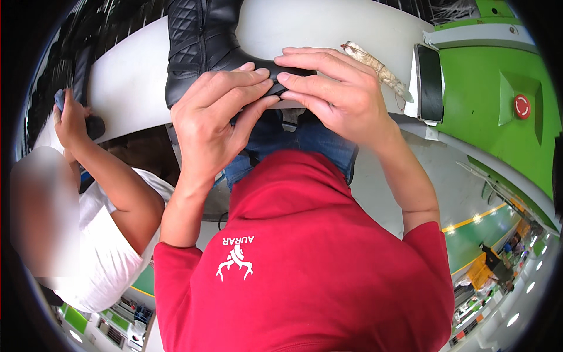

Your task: Inspect and finish assembly of black leather boots on a factory production line.

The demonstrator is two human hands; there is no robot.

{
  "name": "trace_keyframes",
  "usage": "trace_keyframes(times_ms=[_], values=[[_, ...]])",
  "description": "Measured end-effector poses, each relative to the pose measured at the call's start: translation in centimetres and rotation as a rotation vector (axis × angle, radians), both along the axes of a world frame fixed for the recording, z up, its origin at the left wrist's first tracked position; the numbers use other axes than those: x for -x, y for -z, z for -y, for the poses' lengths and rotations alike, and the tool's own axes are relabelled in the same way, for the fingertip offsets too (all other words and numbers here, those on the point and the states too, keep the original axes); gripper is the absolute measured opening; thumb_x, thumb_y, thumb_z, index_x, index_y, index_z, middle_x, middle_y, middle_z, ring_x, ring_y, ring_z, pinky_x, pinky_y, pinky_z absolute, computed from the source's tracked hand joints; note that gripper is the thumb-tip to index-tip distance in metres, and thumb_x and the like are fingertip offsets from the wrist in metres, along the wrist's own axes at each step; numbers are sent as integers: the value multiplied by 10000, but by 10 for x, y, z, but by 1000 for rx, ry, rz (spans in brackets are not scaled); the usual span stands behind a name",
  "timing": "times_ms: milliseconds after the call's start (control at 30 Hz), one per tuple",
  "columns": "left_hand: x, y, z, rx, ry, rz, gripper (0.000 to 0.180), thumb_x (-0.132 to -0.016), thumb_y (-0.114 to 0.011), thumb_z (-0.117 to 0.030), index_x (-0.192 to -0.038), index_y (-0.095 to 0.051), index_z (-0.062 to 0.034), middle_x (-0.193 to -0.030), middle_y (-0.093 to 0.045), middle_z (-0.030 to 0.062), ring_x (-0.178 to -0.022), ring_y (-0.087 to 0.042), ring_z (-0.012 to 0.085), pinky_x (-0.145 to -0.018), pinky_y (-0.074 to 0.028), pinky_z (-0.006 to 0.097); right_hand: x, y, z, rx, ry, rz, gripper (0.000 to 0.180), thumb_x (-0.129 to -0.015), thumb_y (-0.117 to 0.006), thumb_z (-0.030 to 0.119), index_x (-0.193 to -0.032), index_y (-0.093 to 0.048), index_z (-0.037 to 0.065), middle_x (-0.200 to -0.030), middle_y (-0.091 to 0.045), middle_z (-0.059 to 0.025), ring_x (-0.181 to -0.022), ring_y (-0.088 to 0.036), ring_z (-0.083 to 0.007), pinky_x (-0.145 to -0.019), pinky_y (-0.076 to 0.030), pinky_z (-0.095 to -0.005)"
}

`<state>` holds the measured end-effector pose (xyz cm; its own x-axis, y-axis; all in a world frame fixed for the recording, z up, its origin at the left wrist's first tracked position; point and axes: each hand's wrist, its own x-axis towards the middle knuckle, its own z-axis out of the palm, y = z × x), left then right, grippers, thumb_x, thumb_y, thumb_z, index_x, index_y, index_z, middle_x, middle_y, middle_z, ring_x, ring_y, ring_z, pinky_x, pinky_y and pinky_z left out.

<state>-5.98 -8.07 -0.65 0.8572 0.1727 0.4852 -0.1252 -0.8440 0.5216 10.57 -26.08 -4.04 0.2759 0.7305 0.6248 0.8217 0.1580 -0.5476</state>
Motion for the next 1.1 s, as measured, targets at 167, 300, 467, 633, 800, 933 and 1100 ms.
trace_keyframes(times_ms=[167,300,467,633,800,933,1100], values=[[1,5,0,-7,-16,67,271,-767,-954,-45,-1022,-861,-45,-1045,-837,68,-1008,-821,267,-872,-653,354,0,-1,-4,21,-76,-95,184,-861,-886,49,-1025,-808,18,-1223,-814,-120,-1018,-802,-317,-854,-657,-389],[7,7,2,-3,-47,59,295,-768,-962,-48,-1048,-870,-47,-1104,-841,72,-1057,-817,265,-913,-658,361,-6,-12,-5,153,-181,-291,202,-870,-860,-34,-1036,-754,9,-1293,-819,-161,-1176,-805,-332,-989,-645,-404],[15,-7,6,-15,-134,-37,325,-759,-970,-32,-1071,-879,-51,-1141,-842,90,-1115,-809,284,-949,-657,377,-7,-13,-12,142,-209,-318,170,-898,-821,-23,-1034,-724,6,-1279,-810,-150,-1124,-798,-318,-968,-631,-393],[17,11,2,-80,-151,121,262,-772,-949,-46,-1016,-852,-46,-1087,-832,68,-1080,-812,287,-899,-661,371,-5,-17,-19,196,-215,-338,170,-916,-805,1,-1036,-686,15,-1296,-767,-122,-1111,-763,-306,-958,-614,-372],[14,14,2,-4,-147,139,238,-773,-945,-12,-981,-830,-24,-1043,-829,73,-1042,-832,270,-864,-670,353,-12,-11,-24,194,-317,-440,183,-927,-808,12,-1060,-684,33,-1333,-744,-133,-1214,-726,-285,-1030,-585,-379],[17,10,4,103,-162,88,271,-784,-945,53,-1032,-838,29,-1083,-836,153,-1051,-840,294,-964,-678,380,-13,1,-26,188,-333,-546,206,-915,-846,34,-1059,-699,33,-1349,-764,-138,-1228,-734,-263,-1044,-584,-383],[17,9,5,140,-175,81,269,-781,-950,51,-1028,-844,33,-1050,-828,152,-1041,-840,299,-957,-679,383,-13,5,-26,161,-309,-714,217,-891,-895,39,-1052,-748,38,-1328,-801,-144,-1226,-758,-247,-1076,-584,-379]])
